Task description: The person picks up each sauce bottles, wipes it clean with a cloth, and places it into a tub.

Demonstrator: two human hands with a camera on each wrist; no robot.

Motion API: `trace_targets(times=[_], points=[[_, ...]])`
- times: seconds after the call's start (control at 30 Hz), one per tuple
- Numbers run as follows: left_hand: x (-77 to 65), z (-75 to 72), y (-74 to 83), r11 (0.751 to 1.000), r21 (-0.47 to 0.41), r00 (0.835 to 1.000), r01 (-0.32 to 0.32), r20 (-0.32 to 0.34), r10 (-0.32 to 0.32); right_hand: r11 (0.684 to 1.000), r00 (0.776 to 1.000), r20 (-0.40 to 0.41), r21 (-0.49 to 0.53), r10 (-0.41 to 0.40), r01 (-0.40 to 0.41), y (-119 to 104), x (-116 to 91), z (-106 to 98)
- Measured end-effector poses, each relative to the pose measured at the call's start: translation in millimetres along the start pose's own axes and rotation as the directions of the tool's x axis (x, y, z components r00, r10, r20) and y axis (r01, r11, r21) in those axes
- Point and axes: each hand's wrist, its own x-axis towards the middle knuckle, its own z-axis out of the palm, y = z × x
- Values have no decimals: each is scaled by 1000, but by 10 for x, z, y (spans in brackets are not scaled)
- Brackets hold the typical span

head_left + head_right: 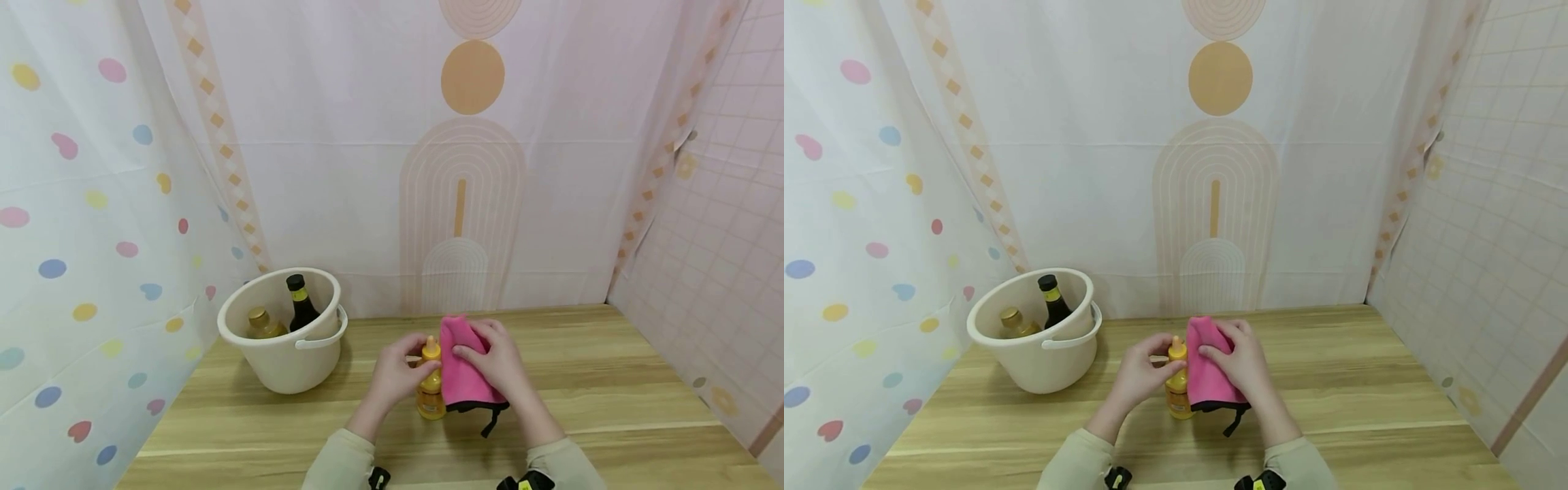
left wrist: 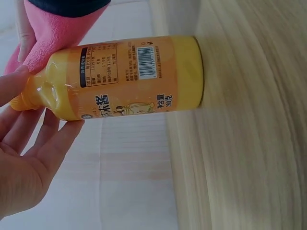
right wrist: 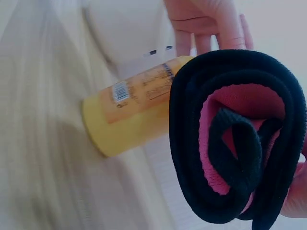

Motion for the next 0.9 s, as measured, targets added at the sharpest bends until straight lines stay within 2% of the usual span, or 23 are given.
trace_targets(times=[0.27,0.4,0.57,0.77,0.9], points=[[-2,5,-8,1000,-3,1000,-8,3,8,1000,996,80,8,26,-27,87,-58,131],[-5,10,-10,1000,-17,1000,11,2,-11,1000,994,110,-5,23,-22,118,-89,142],[-4,20,-35,1000,-20,1000,-1,-13,1,999,989,148,-29,27,-23,174,-115,143],[-12,34,-45,999,-20,998,-44,-39,43,998,986,160,-37,51,-46,213,-161,147],[-11,44,-49,999,-18,998,-45,-45,44,997,985,160,-48,59,-51,241,-185,158]])
